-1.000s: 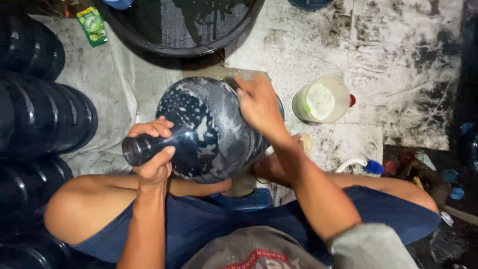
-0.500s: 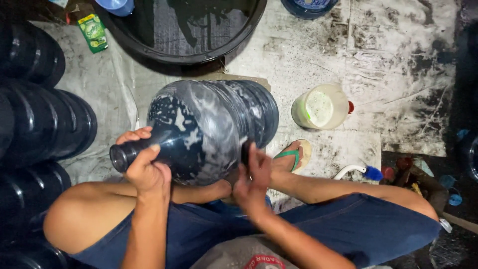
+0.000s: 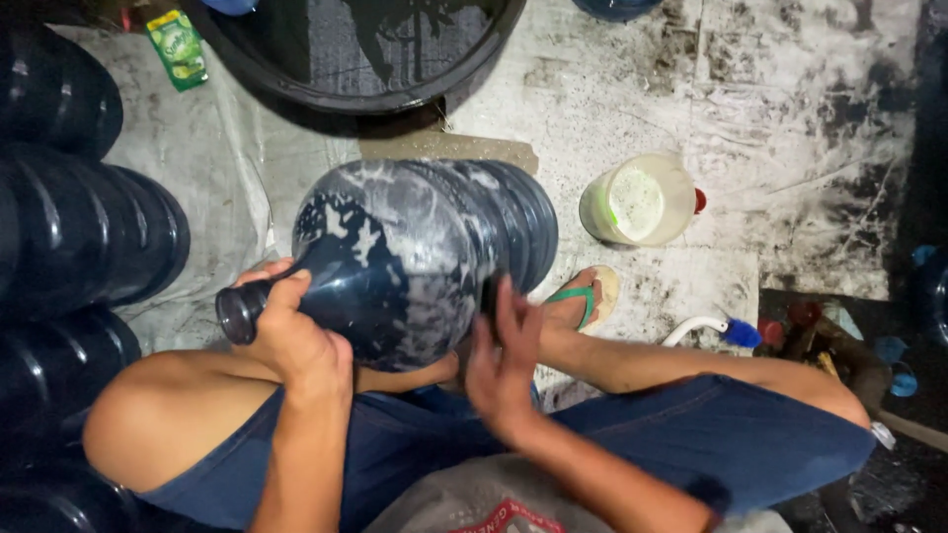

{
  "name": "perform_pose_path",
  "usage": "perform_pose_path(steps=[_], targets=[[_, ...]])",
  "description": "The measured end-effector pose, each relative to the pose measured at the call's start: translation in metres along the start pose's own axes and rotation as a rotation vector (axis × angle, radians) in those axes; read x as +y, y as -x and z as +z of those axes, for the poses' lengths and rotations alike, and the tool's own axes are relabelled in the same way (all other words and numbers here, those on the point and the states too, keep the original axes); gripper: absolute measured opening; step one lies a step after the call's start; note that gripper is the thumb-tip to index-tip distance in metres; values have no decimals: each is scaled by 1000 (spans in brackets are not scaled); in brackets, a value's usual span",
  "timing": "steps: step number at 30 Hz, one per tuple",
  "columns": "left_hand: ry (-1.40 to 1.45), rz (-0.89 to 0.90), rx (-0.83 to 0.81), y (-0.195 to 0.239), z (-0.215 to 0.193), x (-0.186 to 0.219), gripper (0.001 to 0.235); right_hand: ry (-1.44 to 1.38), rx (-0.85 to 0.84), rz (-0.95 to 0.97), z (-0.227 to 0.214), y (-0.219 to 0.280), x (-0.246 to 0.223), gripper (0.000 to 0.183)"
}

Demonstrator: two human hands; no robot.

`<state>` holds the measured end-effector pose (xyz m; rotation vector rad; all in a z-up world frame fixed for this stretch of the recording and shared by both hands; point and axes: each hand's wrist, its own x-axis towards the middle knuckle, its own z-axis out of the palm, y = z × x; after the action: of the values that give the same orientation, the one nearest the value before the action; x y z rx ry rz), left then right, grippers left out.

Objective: The person cleans the exterior of a large plastic water jug using a small sponge and a soapy solution from a container, scrubbing different parts of the jug by hand before rinsing it in a large basin.

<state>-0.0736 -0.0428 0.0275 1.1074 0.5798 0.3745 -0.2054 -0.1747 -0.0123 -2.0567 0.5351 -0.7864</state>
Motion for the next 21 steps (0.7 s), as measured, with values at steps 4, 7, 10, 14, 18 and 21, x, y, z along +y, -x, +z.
perform_pose_path(steps=[4, 7, 10, 14, 18, 21], targets=[[-56, 121, -24, 20, 14, 13, 32, -163, -64, -110, 12, -85, 4, 35], [-64, 158, -22, 17, 16, 9, 29, -32, -117, -52, 23, -93, 12, 35], [-47, 157, -6, 5, 5, 5, 28, -81, -78, -62, 1, -54, -14, 48], [-21, 148, -32, 10, 6, 8, 28, 83, -46, -98, -15, -15, 11, 49], [-26, 219, -162, 23, 4, -2, 35, 185, -151, -57, -16, -64, 29, 46], [-2, 219, -199, 18, 8, -2, 36, 154, -237, -57, -13, -85, 29, 42]])
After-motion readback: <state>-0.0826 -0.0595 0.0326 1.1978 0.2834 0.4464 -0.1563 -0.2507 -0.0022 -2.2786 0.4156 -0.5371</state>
